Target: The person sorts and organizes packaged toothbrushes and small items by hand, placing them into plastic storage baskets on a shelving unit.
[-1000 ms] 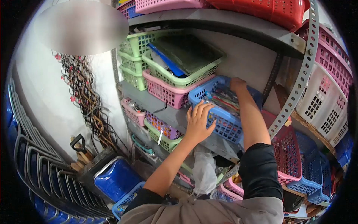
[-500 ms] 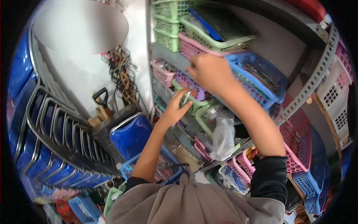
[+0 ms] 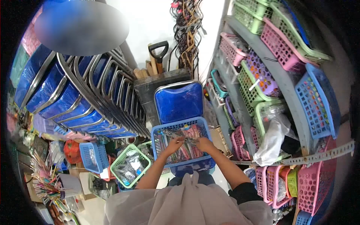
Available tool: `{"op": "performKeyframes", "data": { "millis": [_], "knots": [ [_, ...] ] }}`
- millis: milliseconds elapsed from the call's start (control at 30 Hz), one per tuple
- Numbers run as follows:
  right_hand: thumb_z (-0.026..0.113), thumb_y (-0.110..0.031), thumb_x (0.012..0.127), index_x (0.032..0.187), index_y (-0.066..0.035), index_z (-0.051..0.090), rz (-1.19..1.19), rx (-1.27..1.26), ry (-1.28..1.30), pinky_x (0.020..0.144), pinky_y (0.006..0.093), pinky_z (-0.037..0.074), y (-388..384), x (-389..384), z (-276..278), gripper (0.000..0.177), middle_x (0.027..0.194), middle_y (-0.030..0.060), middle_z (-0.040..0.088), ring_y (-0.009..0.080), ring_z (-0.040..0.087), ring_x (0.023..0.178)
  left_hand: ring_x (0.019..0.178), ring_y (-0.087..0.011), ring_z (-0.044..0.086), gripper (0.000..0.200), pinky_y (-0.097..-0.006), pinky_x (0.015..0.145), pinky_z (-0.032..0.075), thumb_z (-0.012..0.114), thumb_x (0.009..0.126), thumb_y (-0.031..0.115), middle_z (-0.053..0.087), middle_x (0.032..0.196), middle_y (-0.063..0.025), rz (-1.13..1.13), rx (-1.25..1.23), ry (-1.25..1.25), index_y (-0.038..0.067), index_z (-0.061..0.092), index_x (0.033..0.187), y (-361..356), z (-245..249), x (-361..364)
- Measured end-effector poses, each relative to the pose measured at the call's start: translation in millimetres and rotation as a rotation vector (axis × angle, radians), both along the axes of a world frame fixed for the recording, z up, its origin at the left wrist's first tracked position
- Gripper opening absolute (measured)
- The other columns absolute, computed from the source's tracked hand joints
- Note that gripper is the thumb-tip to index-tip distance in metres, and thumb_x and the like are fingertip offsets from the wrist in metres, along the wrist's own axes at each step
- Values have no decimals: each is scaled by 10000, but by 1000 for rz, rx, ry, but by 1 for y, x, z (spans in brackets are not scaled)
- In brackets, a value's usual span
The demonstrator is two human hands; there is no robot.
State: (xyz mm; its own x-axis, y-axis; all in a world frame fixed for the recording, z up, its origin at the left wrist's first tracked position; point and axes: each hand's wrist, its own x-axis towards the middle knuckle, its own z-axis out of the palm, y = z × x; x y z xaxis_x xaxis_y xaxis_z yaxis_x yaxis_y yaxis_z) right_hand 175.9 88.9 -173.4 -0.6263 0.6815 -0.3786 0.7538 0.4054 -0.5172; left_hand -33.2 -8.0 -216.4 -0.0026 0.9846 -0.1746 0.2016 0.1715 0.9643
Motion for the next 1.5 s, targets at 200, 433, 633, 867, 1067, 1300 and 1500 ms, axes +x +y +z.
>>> {"op": "performKeyframes", "data": {
  "millis": [200,433,633,867,1067,1300,1500],
  "knots": [
    [621,-108,753,1050,-36,587,-308,252,-233,863,469,455,-25,45,-59,308,1035,156,587,401,533,1023,814,-139,581,479,-274,683,476,588,904,298,635,959,-116,200,-144,-61,12,515,1282,-45,-93,12],
    [687,-191,786,1040,-32,576,-163,246,35,801,458,441,-33,83,-114,319,1009,155,587,378,528,947,968,-226,604,442,-349,823,486,590,884,222,626,1105,-126,180,-428,-161,5,523,1263,-34,-120,52],
    [686,-162,809,1075,-51,558,-368,255,275,734,440,455,-47,88,-132,315,890,167,614,355,587,819,1055,-298,601,520,-377,871,481,606,848,194,598,1156,-217,330,-374,-110,-44,461,1287,4,-164,86],
    [661,-143,841,1076,-55,565,-610,220,463,631,375,455,-54,87,-134,269,758,163,609,296,594,672,1035,-392,604,683,-417,891,474,726,704,293,612,1096,-284,467,-288,65,-85,484,1219,13,-195,96],
    [656,-167,849,1145,-55,551,-648,137,426,707,359,475,-53,88,-139,333,855,169,639,299,623,760,878,-401,642,523,-444,765,507,737,688,323,655,885,-253,344,-546,304,-35,590,1039,23,-156,90],
    [643,-151,873,1187,-42,518,-643,-36,487,732,313,472,-47,92,-136,355,877,112,631,203,610,802,763,-261,596,405,-393,703,493,689,795,244,608,882,-137,473,-263,1,-8,495,1045,-12,-173,65],
    [626,-103,901,1117,-7,493,-754,-300,772,527,226,358,-65,100,-135,271,756,-8,489,64,448,634,866,-172,565,455,-342,759,475,645,857,159,588,1012,-68,619,-106,-304,11,430,1230,-52,-68,1]
  ]
}}
